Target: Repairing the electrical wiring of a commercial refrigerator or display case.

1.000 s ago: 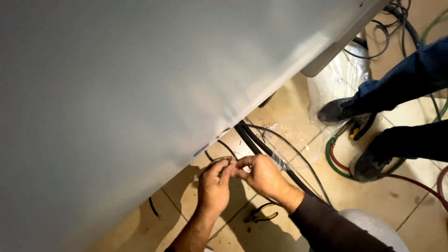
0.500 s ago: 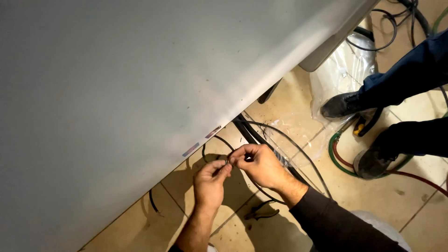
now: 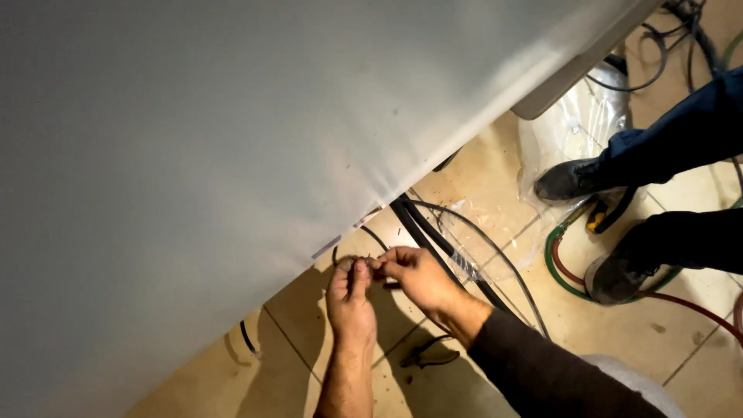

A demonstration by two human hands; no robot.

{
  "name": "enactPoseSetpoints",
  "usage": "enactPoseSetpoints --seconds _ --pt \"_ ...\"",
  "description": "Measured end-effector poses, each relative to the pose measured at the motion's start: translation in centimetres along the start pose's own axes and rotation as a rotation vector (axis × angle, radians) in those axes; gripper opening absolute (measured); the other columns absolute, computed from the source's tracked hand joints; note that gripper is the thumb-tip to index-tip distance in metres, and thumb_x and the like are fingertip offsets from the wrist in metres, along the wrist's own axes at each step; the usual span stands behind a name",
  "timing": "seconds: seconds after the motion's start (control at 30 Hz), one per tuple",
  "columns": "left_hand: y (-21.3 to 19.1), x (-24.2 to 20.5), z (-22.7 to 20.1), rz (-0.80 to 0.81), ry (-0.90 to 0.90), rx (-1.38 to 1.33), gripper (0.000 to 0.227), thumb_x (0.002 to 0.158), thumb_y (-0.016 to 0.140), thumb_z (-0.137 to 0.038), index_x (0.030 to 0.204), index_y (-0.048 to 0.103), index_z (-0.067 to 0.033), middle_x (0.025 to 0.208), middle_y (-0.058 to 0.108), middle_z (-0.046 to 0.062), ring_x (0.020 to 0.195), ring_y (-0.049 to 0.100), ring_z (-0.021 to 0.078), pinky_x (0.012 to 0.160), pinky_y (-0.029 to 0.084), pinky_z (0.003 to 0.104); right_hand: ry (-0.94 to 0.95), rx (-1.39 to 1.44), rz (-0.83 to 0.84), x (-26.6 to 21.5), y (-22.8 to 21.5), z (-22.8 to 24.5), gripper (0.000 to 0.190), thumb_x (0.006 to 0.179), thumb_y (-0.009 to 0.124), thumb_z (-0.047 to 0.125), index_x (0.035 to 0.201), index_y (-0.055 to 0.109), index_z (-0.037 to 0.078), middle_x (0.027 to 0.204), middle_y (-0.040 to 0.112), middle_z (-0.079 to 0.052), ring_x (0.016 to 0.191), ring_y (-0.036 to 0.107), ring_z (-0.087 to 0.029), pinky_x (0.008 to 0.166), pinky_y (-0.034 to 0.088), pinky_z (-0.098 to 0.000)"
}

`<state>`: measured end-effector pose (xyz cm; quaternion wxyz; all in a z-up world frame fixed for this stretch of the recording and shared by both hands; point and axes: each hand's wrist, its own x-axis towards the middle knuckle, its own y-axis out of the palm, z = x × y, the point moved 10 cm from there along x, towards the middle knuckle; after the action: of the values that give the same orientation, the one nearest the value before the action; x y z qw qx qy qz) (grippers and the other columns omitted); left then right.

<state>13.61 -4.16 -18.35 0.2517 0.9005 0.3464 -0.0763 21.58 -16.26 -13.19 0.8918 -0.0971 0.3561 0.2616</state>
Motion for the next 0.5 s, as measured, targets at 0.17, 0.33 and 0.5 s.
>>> enactPoseSetpoints --seconds 0.17,0.33,0.5 --pt "-1.6 0.6 -1.6 -0.076 0.034 0.187 0.004 0.094 0.067 -0.002 0.094 0.063 -0.0010 0.086 0.072 0.009 0.079 0.065 0.0157 0.082 0.052 0.027 -0.420 -0.594 -0.076 4.5 0.6 7.3 0.034 0.079 0.066 0.015 0.111 0.072 0.005 0.089 0.071 -0.006 0.070 0.063 -0.018 0.063 0.055 -0.0292" --pt "-1.8 0.4 -2.1 -0.129 -0.039 0.235 0.019 0.083 0.072 0.010 0.087 0.058 -0.0021 0.086 0.070 0.011 0.076 0.067 0.0173 0.075 0.058 0.027 -0.438 -0.692 0.009 4.1 2.0 9.0 0.018 0.086 0.066 0.011 0.102 0.073 0.006 0.075 0.068 -0.004 0.055 0.058 -0.015 0.051 0.052 -0.0280" --pt "-1.6 0.0 -3.2 -0.126 0.002 0.372 0.021 0.079 0.071 0.007 0.083 0.056 -0.0058 0.082 0.070 0.007 0.070 0.063 0.0147 0.067 0.054 0.027 -0.596 -0.724 0.043 2.3 2.5 10.6 0.011 0.079 0.066 0.002 0.088 0.073 0.005 0.069 0.069 -0.003 0.053 0.058 -0.016 0.052 0.051 -0.0295"
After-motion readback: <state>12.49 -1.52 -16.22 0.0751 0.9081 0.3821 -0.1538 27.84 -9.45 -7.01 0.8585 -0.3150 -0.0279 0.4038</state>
